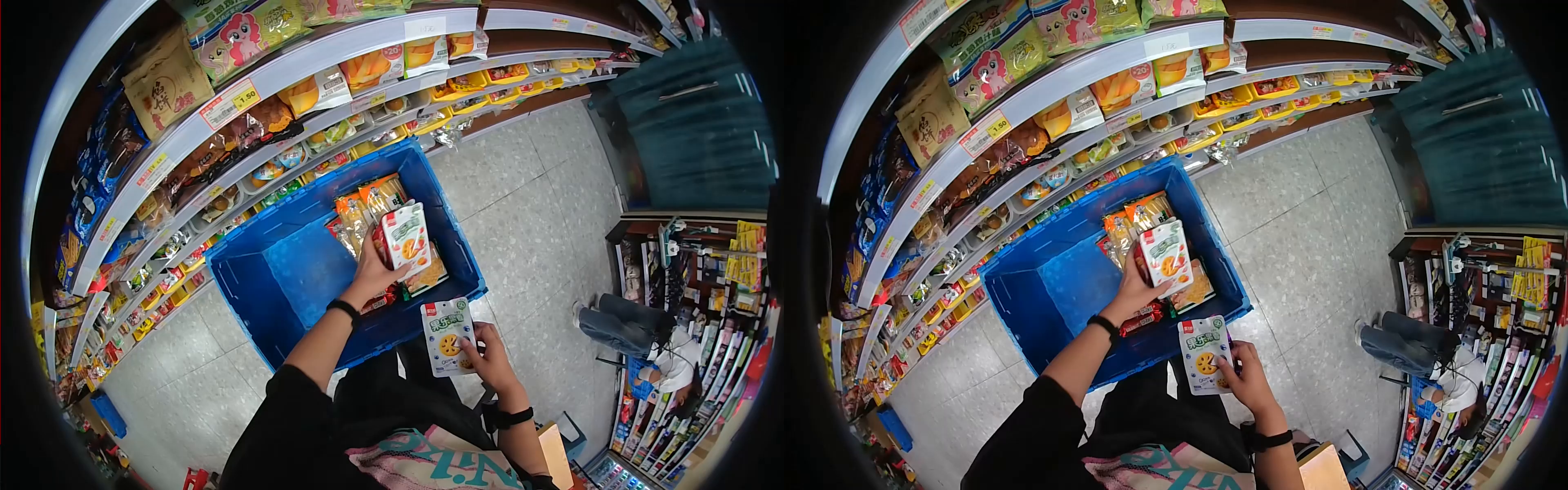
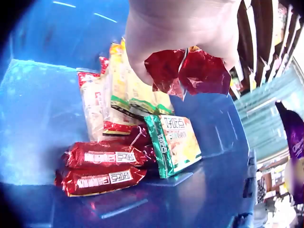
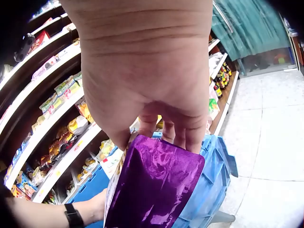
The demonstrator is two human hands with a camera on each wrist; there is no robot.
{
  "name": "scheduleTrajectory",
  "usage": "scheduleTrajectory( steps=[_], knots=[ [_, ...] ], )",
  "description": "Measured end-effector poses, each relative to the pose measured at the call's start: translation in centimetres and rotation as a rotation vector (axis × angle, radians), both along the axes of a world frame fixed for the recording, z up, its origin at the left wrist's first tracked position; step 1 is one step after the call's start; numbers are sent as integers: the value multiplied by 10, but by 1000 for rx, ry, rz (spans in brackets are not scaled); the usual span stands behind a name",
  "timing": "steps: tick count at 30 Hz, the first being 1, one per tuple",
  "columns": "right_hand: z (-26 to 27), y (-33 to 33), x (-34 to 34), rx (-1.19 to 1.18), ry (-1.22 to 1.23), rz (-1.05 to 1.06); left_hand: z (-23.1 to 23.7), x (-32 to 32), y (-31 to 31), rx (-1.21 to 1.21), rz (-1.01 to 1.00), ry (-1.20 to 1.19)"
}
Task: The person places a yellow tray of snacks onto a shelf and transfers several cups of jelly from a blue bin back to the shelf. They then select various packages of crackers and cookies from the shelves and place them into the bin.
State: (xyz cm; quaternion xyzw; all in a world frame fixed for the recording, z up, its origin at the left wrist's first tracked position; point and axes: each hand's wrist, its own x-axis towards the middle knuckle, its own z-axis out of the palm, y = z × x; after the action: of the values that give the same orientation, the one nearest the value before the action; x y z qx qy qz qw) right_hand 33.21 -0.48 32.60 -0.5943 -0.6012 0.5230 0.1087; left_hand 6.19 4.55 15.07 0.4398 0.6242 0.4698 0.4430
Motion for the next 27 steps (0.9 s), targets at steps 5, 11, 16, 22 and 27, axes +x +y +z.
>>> scheduleTrajectory(
  steps=[5, 11, 16, 22, 27],
  knots=[
    [-3, -1, 9, 7, -1, -16, 0, 5, 50, 10, -23, 208],
    [-5, 7, 12, 8, 20, -2, -26, 6, 55, -248, -99, 563],
    [-6, 26, 6, -21, 64, 13, -4, 5, 44, -302, -67, 524],
    [-26, 54, 2, 4, 85, 172, 6, 10, 2, -371, -75, 65],
    [-33, 78, -5, 26, 132, 219, 83, 27, -32, -580, -160, -742]
  ],
)
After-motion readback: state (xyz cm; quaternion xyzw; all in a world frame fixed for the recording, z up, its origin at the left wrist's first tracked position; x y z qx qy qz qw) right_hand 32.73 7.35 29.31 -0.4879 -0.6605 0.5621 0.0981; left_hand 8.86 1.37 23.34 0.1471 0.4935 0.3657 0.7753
